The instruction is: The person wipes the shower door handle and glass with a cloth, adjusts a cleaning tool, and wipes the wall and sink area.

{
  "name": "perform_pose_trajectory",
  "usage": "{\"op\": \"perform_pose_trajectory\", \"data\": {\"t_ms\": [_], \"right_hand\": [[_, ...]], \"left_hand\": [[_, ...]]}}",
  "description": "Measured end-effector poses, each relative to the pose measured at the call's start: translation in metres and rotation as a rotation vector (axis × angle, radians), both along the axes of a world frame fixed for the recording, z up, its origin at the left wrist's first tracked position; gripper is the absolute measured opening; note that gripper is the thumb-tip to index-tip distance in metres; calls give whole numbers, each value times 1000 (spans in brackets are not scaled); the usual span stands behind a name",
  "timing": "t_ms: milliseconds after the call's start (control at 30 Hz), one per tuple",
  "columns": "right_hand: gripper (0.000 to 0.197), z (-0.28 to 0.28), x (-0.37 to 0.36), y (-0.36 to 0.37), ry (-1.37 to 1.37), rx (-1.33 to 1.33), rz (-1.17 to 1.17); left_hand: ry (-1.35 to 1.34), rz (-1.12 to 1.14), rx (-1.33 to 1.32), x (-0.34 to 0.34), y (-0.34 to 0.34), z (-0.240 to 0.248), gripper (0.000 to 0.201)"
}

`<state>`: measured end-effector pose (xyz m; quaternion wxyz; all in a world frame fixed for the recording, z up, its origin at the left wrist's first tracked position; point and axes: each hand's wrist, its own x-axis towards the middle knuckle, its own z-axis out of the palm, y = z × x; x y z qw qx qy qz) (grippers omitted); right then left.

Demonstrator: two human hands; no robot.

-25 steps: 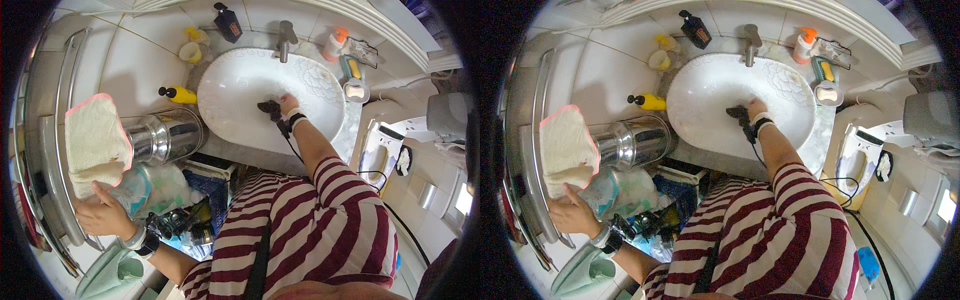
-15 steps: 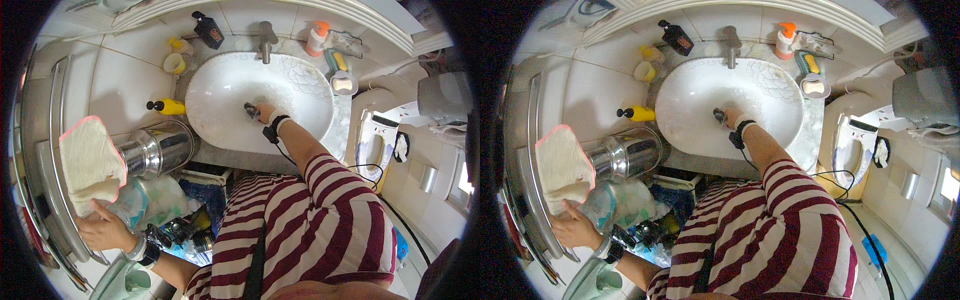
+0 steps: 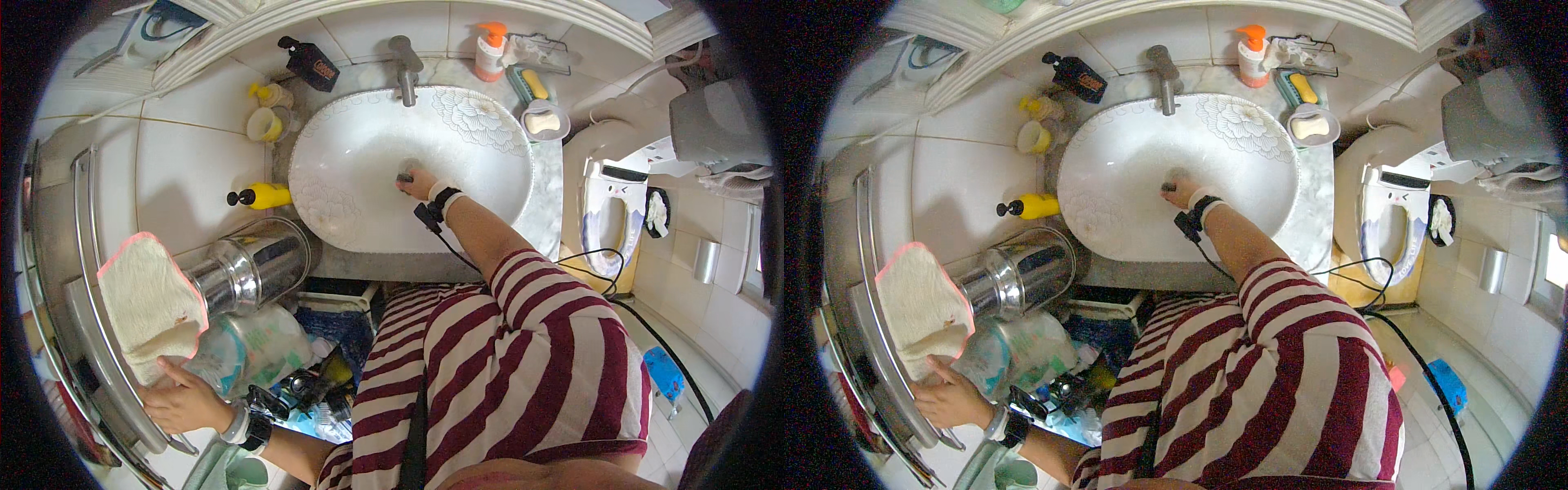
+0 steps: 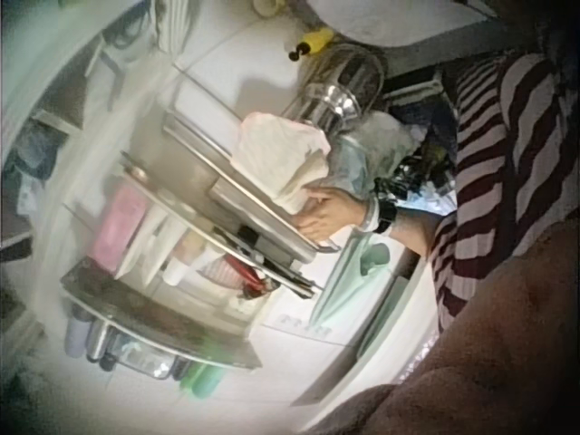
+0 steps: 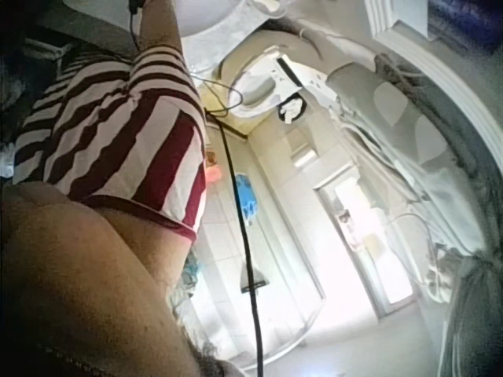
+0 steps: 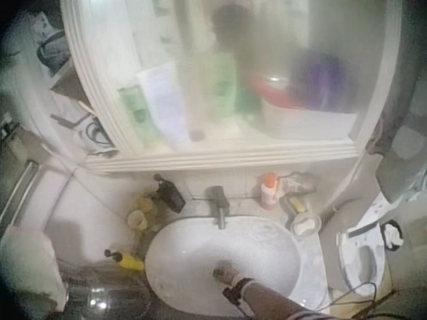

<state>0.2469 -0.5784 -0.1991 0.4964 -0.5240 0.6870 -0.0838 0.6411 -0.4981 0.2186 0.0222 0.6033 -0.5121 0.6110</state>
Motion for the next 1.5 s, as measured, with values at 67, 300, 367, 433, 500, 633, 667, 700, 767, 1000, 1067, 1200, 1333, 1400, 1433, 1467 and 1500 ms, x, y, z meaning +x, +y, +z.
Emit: {"op": "perform_pose_trajectory", "data": {"t_ms": [67,300,367,433,500,633,667,700,767,1000,1067,1200,1333,1400,1433,1467,1500], "right_hand": [[36,-47,-17,-7,176,-249,117],[35,51,-50,-30,439,-576,-165],[46,41,-72,-41,813,-782,99],[53,42,-78,-44,877,-587,282],[54,29,-84,-40,888,-447,544],[53,27,-86,-31,1002,-235,796],[52,25,-89,-42,1046,-278,742],[52,27,-88,-52,1084,-316,693],[52,57,-80,-65,873,-405,532],[57,31,-82,-40,917,-202,796],[55,33,-90,-54,951,-422,639],[56,46,-85,-66,784,-476,520],[53,42,-80,-38,905,-157,906],[60,35,-96,-37,945,-121,817],[59,38,-100,-38,968,-118,702],[57,39,-103,-35,1067,-251,639],[59,32,-110,-32,1060,-369,516]], "left_hand": [[-22,-9,-7,-5,-6,3,56],[-8,3,-1,-2,1,0,56],[-36,-3,-11,-3,-1,0,56],[-44,-11,-16,-1,0,1,55],[-55,-16,-23,1,2,2,55],[-52,-3,-5,3,2,0,55],[-36,-32,5,3,0,-1,56],[-35,-29,9,2,0,-3,56],[-59,75,-5,6,4,-4,56],[-46,68,-1,3,4,-1,56],[-46,13,20,6,2,-1,56],[-66,54,1,10,4,-3,55],[-40,71,33,12,7,1,56],[-25,68,46,9,6,0,57],[-33,28,54,6,5,1,57],[-41,-11,62,5,4,0,58],[-37,-27,71,4,2,0,58]]}}
